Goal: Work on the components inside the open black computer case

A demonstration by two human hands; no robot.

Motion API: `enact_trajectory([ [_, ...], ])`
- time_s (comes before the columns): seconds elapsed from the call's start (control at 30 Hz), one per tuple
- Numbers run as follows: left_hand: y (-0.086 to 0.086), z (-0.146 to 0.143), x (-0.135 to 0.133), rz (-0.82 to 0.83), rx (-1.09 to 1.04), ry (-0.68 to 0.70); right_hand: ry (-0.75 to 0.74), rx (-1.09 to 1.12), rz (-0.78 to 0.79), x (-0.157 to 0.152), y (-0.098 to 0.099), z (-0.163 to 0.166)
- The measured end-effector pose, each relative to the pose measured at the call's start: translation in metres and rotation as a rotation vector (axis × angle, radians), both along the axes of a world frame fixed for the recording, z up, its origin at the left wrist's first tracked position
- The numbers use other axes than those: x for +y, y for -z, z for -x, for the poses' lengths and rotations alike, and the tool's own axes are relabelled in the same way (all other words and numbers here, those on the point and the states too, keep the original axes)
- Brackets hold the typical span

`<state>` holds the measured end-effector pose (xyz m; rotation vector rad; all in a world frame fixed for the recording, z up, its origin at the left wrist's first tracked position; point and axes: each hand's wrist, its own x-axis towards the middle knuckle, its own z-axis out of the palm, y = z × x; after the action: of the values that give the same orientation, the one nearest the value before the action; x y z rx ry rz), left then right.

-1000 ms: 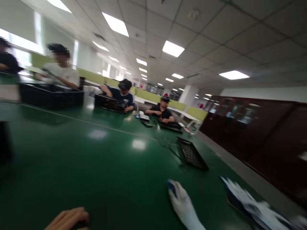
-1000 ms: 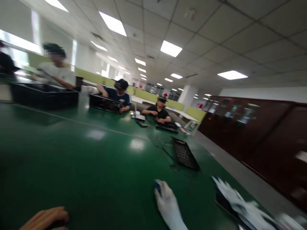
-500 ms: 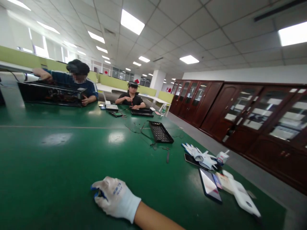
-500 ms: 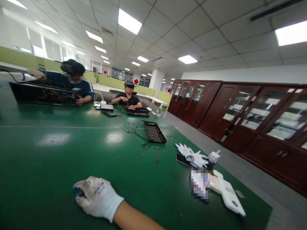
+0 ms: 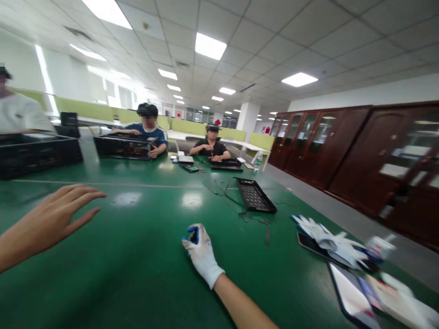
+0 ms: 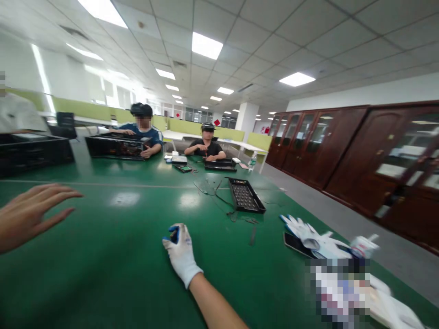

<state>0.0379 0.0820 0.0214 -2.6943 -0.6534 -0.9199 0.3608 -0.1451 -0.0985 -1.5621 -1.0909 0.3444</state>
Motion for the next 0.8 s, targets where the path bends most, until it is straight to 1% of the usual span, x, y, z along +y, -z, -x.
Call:
enact_trajectory([
  [0.07,-0.029,-0.007,0.020,-0.058,0.028,-0.105,-0.038,0.072,0.033,0.000,0.000,-0.003],
  [0.1,-0.041,-0.011,0.028,-0.071,0.044,-0.145,-0.061,0.098,0.060,0.000,-0.001,-0.003],
  [0.13,-0.050,-0.015,0.035,-0.073,0.058,-0.180,-0.086,0.110,0.092,-0.002,-0.002,-0.003],
  [0.2,-0.058,-0.024,0.045,-0.064,0.082,-0.221,-0.133,0.081,0.137,-0.008,-0.007,-0.002],
  [0.27,-0.056,-0.033,0.052,-0.042,0.105,-0.237,-0.161,0.026,0.136,-0.013,-0.012,0.000],
  [0.33,-0.048,-0.041,0.056,-0.016,0.127,-0.233,-0.146,-0.007,0.098,-0.014,-0.014,0.001],
  [0.43,-0.038,-0.049,0.053,0.006,0.157,-0.203,-0.054,-0.030,0.067,-0.011,-0.011,-0.002],
  [0.5,-0.036,-0.050,0.047,0.016,0.172,-0.185,-0.005,-0.006,0.092,-0.007,-0.008,-0.004],
  [0.57,-0.038,-0.048,0.041,0.034,0.187,-0.185,-0.012,0.075,0.135,-0.006,-0.007,-0.004],
  [0.67,-0.047,-0.040,0.036,0.093,0.218,-0.223,-0.097,0.215,0.191,-0.007,-0.011,-0.002],
  [0.73,-0.052,-0.034,0.037,0.140,0.245,-0.262,-0.154,0.244,0.211,-0.009,-0.014,0.000],
  [0.8,-0.054,-0.029,0.039,0.182,0.269,-0.301,-0.173,0.213,0.231,-0.011,-0.013,0.000],
])
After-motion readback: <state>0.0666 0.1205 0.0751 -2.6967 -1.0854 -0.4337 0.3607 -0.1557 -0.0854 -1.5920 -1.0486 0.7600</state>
